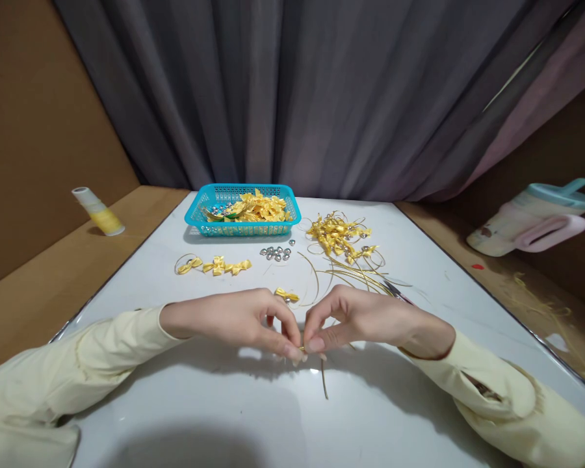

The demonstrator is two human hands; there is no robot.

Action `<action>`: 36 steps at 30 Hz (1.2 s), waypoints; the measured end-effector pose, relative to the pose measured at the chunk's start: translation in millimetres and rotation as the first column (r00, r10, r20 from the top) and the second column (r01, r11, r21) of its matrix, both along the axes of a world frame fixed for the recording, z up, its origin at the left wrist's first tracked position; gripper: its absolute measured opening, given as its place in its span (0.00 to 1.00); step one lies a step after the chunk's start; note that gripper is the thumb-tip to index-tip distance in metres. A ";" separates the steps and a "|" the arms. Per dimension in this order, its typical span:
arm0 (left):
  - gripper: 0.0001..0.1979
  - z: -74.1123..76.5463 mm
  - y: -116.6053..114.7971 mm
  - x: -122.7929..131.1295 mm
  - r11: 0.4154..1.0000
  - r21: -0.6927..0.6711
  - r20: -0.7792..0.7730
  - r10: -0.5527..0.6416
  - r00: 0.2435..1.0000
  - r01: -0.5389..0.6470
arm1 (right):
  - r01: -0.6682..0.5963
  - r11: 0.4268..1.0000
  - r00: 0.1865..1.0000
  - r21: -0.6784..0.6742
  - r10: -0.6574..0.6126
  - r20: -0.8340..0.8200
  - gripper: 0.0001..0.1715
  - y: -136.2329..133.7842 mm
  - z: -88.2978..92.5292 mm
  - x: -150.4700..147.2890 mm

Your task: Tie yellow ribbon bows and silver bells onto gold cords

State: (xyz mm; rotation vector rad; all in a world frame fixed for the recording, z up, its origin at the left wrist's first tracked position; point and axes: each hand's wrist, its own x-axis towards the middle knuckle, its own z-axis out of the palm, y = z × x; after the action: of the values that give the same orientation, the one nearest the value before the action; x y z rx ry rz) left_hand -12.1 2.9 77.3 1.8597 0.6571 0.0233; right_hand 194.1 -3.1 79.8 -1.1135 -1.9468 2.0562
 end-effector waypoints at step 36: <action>0.12 8.1 4.9 -2.8 0.999 0.024 -0.057 -0.024 0.998 0.025 | 0.078 0.997 0.997 0.027 -0.078 -0.002 0.09 1.0 0.2 3.2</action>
State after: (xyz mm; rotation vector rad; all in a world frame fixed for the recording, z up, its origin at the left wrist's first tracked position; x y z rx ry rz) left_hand -14.9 7.9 85.3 1.8976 0.6757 -0.0381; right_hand 197.3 -2.0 80.0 -1.1626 -1.8935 1.9848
